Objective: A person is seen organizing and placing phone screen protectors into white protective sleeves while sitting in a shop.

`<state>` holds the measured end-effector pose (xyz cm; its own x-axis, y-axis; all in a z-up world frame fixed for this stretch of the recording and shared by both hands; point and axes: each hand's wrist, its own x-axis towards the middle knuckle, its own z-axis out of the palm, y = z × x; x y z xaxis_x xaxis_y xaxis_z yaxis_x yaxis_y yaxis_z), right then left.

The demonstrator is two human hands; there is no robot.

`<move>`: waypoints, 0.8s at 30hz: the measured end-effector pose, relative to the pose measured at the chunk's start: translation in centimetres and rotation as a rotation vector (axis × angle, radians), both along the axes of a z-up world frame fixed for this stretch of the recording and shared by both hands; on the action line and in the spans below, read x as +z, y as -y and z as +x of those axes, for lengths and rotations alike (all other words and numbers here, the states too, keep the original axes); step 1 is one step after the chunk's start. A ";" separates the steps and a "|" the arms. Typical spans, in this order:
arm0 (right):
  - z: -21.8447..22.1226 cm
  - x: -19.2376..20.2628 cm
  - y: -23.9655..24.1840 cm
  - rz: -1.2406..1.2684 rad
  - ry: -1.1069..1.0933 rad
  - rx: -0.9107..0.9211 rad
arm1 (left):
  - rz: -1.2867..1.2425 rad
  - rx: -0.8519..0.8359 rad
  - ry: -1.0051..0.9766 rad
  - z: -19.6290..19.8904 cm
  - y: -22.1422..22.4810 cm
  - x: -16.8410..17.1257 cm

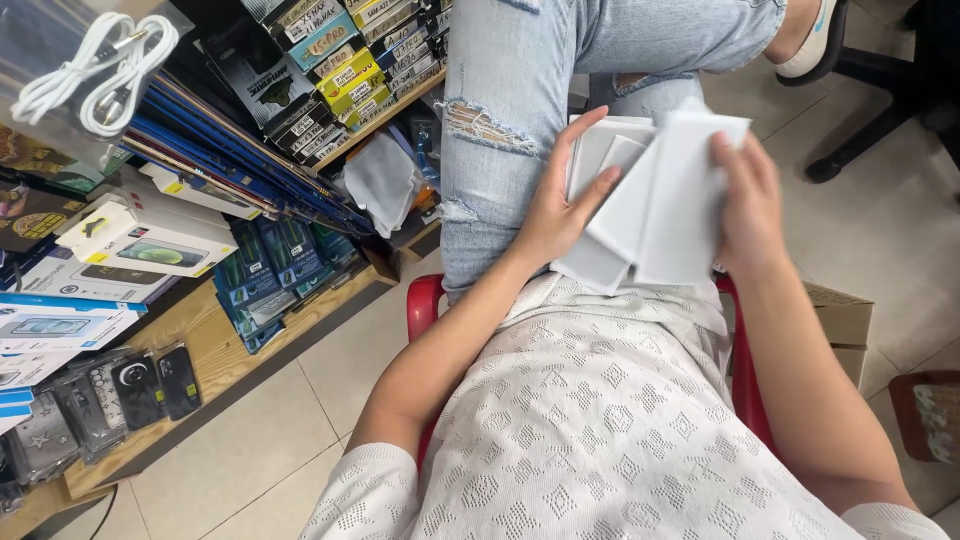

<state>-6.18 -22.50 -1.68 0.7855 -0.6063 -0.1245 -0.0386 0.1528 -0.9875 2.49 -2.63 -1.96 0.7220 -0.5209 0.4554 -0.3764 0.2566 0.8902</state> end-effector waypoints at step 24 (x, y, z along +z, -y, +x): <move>1.7 -3.1 -0.3 -0.054 0.037 0.018 | -0.055 -0.067 -0.051 0.1 0.3 -0.9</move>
